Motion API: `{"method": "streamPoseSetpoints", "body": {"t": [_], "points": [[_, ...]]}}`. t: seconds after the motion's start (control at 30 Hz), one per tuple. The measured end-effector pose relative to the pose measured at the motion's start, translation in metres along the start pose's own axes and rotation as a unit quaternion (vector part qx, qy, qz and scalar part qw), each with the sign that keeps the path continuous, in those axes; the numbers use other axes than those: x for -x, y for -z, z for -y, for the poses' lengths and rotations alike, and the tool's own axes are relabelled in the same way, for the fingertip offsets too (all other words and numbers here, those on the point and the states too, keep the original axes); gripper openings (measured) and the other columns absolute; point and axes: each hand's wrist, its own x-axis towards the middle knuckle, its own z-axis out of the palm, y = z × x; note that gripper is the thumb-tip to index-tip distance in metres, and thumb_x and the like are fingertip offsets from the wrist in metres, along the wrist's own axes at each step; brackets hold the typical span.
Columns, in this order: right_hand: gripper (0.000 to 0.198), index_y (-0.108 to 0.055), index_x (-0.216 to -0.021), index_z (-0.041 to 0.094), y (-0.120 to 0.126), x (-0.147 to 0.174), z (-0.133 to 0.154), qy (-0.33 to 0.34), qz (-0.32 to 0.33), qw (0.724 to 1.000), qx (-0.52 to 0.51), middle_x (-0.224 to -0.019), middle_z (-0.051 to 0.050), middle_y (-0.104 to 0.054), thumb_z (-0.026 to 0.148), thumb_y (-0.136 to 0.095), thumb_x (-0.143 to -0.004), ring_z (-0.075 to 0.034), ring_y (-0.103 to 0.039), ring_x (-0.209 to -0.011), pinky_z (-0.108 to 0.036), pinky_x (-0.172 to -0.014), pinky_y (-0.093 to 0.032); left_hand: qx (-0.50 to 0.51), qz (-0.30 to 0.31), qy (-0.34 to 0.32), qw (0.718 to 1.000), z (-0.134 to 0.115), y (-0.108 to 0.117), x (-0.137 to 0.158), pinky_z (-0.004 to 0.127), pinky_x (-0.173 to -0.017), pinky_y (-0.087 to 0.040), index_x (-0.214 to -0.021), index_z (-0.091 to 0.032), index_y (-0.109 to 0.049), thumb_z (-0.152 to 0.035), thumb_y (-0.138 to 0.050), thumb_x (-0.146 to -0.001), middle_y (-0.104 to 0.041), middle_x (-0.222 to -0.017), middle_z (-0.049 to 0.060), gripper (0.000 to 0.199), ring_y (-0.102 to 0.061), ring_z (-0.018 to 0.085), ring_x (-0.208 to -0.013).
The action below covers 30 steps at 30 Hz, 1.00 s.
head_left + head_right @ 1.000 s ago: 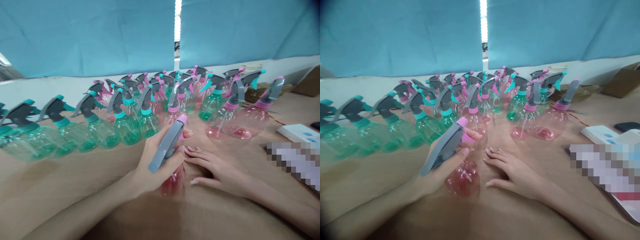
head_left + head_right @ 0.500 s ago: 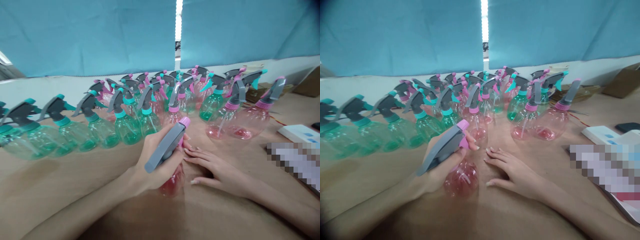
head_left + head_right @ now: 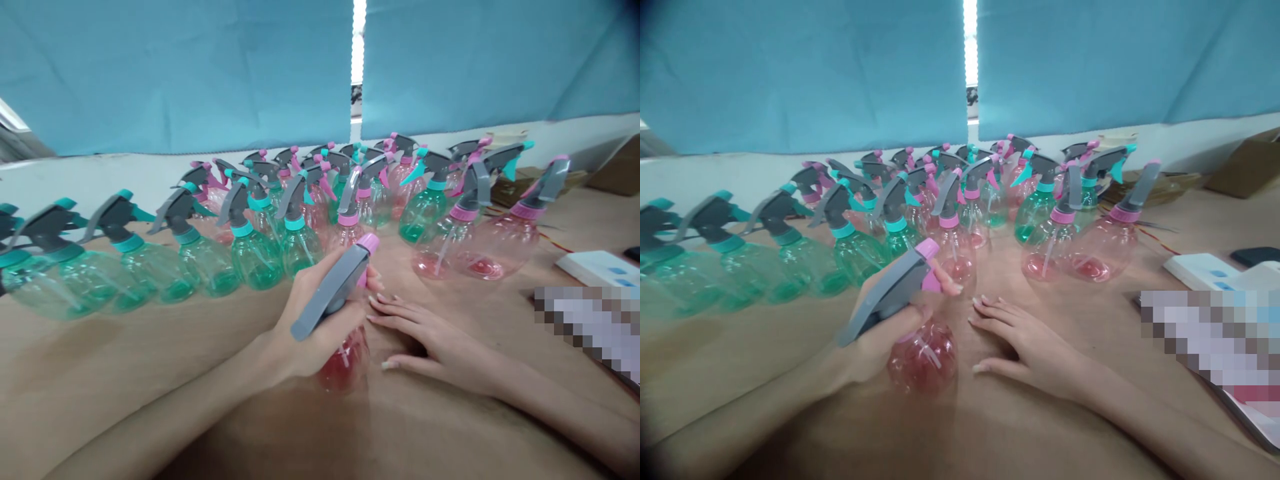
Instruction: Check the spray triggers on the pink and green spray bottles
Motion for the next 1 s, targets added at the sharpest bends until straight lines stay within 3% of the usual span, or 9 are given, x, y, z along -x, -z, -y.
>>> {"method": "streamPoseSetpoints", "body": {"t": [0.13,0.3,0.6,0.83,1.0], "points": [[0.064,-0.043,-0.144,0.024,-0.0005,-0.0001,-0.0003,0.005,-0.006,1.0,-0.011,-0.152,-0.01,-0.039,0.053,-0.057,-0.089,-0.029,-0.033,-0.14,-0.053,-0.113,-0.031,-0.015,-0.014,0.004,1.0,0.0048,-0.0016,-0.0008,0.033,-0.068,-0.05,-0.111,-0.023,-0.061,-0.014,-0.054,-0.08,-0.067,-0.096,0.002,0.033,-0.059,0.016,-0.066],[0.065,-0.043,-0.144,0.023,-0.0002,-0.0006,0.0005,-0.002,-0.002,1.0,-0.01,-0.151,-0.01,-0.04,0.054,-0.057,-0.088,-0.03,-0.033,-0.14,-0.053,-0.113,-0.031,-0.018,-0.023,-0.006,1.0,0.0037,-0.0025,0.0003,0.036,-0.088,-0.05,-0.12,-0.022,-0.058,-0.016,-0.056,-0.084,-0.066,-0.118,0.004,0.037,-0.064,0.02,-0.091],[0.064,-0.045,-0.143,0.022,-0.0005,-0.0001,-0.0004,-0.001,-0.002,1.0,-0.003,-0.151,-0.011,-0.04,0.054,-0.056,-0.089,-0.03,-0.033,-0.141,-0.053,-0.113,-0.032,-0.033,-0.009,0.011,0.999,0.0036,-0.0011,-0.0004,0.032,-0.072,-0.053,-0.122,-0.021,-0.058,-0.02,-0.055,-0.087,-0.067,-0.099,0.004,0.035,-0.063,0.017,-0.075],[0.065,-0.044,-0.144,0.021,-0.0015,0.0004,-0.0008,0.0,-0.004,1.0,-0.004,-0.151,-0.011,-0.04,0.054,-0.056,-0.089,-0.03,-0.033,-0.14,-0.054,-0.112,-0.032,0.036,-0.003,0.0,0.999,0.0022,-0.0032,-0.0027,0.037,-0.097,-0.05,-0.118,-0.021,-0.058,-0.017,-0.058,-0.085,-0.063,-0.124,0.007,0.033,-0.061,0.022,-0.112],[0.064,-0.044,-0.143,0.024,-0.0031,0.0016,-0.0026,-0.001,-0.015,1.0,-0.009,-0.15,-0.01,-0.043,0.053,-0.059,-0.088,-0.03,-0.034,-0.14,-0.054,-0.111,-0.033,0.038,0.0,0.004,0.999,0.0035,-0.0031,-0.0027,0.038,-0.094,-0.052,-0.119,-0.021,-0.056,-0.016,-0.058,-0.085,-0.064,-0.127,0.008,0.034,-0.064,0.022,-0.106]]}}
